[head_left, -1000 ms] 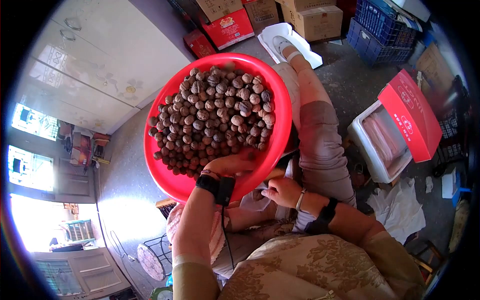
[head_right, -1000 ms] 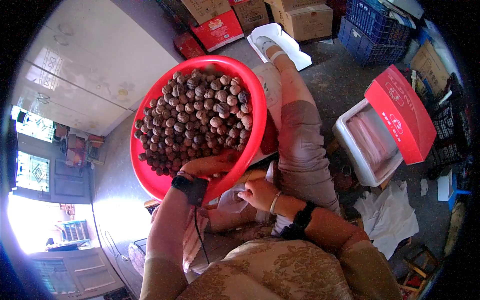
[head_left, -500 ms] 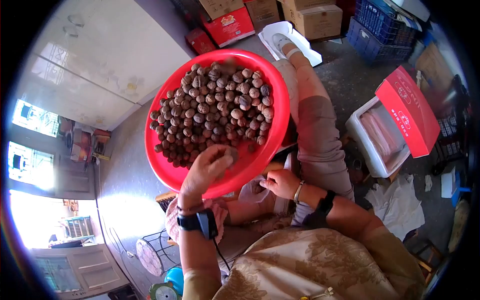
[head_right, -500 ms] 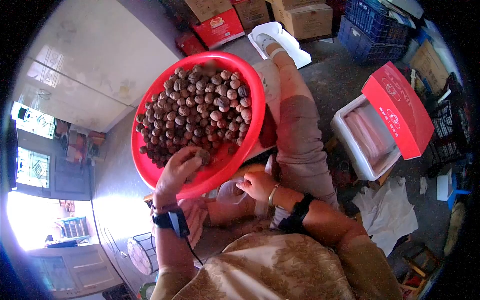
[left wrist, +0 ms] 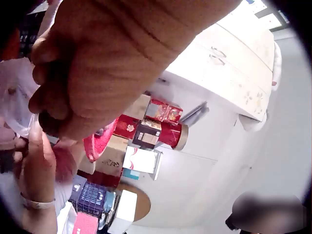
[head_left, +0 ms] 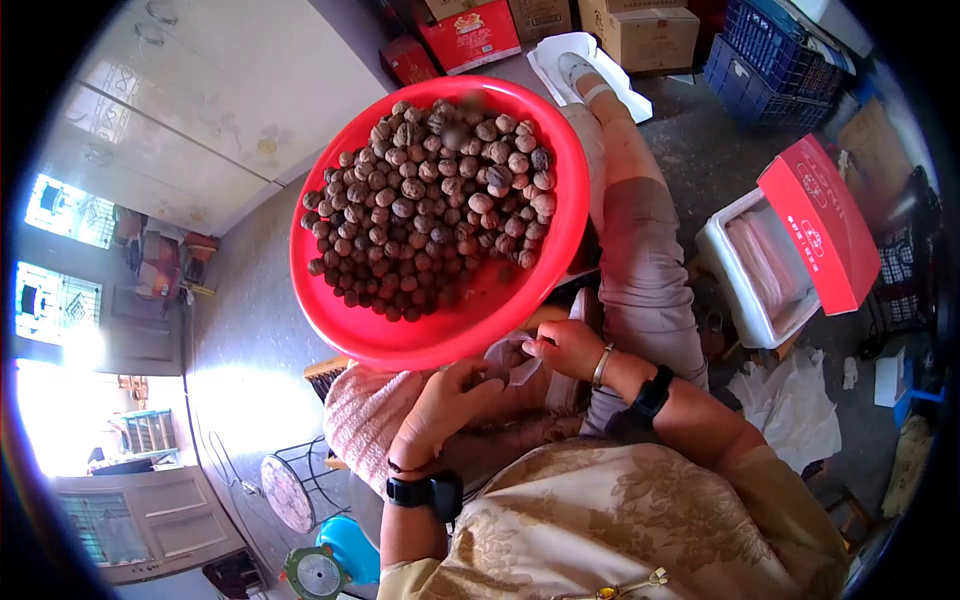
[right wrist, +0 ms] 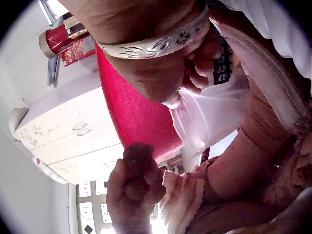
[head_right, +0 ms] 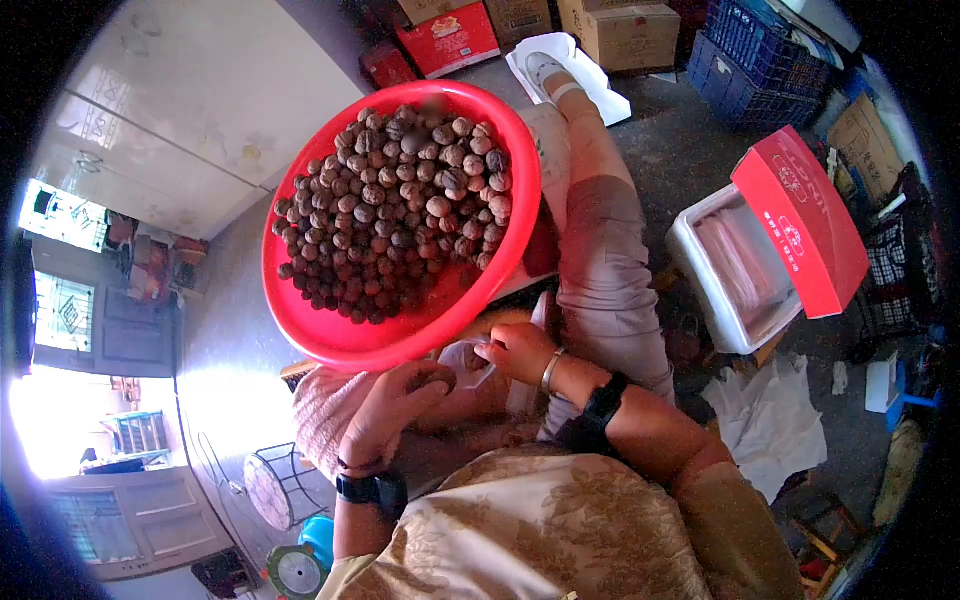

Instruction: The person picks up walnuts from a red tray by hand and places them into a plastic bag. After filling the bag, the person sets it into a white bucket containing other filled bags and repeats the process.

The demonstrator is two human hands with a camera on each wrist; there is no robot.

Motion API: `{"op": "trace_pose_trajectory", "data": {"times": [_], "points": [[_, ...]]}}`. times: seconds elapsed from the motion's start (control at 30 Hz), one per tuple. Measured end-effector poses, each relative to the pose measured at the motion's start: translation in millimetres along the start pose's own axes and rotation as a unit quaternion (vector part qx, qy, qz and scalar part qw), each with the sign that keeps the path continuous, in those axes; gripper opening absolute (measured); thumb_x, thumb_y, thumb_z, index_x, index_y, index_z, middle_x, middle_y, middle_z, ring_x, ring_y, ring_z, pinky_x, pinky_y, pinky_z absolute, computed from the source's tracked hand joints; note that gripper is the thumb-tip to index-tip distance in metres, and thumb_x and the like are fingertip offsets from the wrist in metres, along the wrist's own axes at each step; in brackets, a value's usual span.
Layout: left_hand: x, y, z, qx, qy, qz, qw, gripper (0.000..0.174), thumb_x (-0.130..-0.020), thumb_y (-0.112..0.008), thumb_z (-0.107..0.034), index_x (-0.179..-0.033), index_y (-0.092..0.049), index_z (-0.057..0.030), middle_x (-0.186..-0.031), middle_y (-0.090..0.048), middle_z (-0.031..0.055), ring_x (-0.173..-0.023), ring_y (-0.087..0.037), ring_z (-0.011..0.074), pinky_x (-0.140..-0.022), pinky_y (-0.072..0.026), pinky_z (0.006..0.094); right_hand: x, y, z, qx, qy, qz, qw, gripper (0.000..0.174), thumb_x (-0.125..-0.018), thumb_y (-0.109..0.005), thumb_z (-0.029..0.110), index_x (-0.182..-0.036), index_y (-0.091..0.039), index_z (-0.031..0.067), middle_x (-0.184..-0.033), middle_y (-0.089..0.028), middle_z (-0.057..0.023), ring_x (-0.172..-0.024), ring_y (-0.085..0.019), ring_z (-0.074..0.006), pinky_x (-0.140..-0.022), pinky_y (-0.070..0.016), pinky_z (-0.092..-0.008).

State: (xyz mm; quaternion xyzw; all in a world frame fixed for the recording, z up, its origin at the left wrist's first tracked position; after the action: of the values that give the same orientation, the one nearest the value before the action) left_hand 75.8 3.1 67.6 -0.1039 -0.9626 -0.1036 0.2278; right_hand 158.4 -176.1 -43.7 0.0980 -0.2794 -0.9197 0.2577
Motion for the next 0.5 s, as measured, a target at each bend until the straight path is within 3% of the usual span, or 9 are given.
{"op": "trace_pose_trajectory", "data": {"times": [0.07, 0.17, 0.4, 0.5], "points": [[-7.6, 0.3, 7.4, -0.083, -0.012, -0.042, 0.996, 0.025, -0.094, -0.063, -0.013, -0.114, -0.063, 0.0013, -0.091, -0.066, 0.0048, -0.083, -0.06, 0.0104, -0.073, -0.0505, 0.0265, 0.9, 4.2, 6.9, -0.005, -0.007, 0.028, 1.0, 0.036, -0.091, -0.065, 0.038, -0.08, -0.064, 0.0037, -0.072, -0.064, -0.0181, -0.07, -0.065, -0.0346, -0.065, -0.0505, -0.0419], [-17.8, 1.5, 23.0, -0.064, -0.014, -0.1, 0.993, 0.024, -0.096, -0.061, -0.018, -0.112, -0.064, -0.0004, -0.084, -0.064, 0.0023, -0.077, -0.058, 0.0097, -0.068, -0.0482, 0.0261, 2.0, 3.9, 5.3, -0.034, -0.013, 0.027, 0.999, 0.037, -0.092, -0.064, 0.039, -0.081, -0.064, 0.0039, -0.073, -0.065, -0.0186, -0.071, -0.065, -0.0347, -0.066, -0.0509, -0.0421], [-1.0, 1.8, 19.5, 0.081, 0.063, -0.086, 0.991, 0.027, -0.1, -0.056, -0.024, -0.11, -0.063, -0.0002, -0.084, -0.058, -0.0021, -0.073, -0.05, 0.0069, -0.062, -0.0396, 0.0201, 1.2, 3.9, 3.3, -0.012, 0.016, 0.006, 1.0, 0.035, -0.091, -0.066, 0.038, -0.079, -0.063, 0.0044, -0.071, -0.064, -0.0187, -0.068, -0.065, -0.0339, -0.064, -0.0507, -0.041], [0.1, 1.0, 19.1, 0.095, 0.042, -0.074, 0.992, 0.024, -0.098, -0.058, -0.019, -0.114, -0.061, -0.0006, -0.087, -0.058, -0.0022, -0.073, -0.05, 0.007, -0.061, -0.0384, 0.0197, 0.5, 3.9, 3.2, -0.038, -0.007, 0.02, 0.999, 0.043, -0.091, -0.063, 0.045, -0.076, -0.062, 0.0044, -0.076, -0.064, -0.0203, -0.076, -0.064, -0.0396, -0.069, -0.0494, -0.0463]]}}
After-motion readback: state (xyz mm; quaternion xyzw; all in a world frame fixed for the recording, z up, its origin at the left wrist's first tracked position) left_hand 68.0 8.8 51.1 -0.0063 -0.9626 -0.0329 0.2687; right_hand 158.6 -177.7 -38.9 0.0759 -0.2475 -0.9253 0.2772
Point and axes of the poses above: each hand's wrist, its own x-axis away from the middle knuckle, its own y-axis out of the back of the hand, z = x × y, the point moved 5 cm from there along -x, towards the middle knuckle
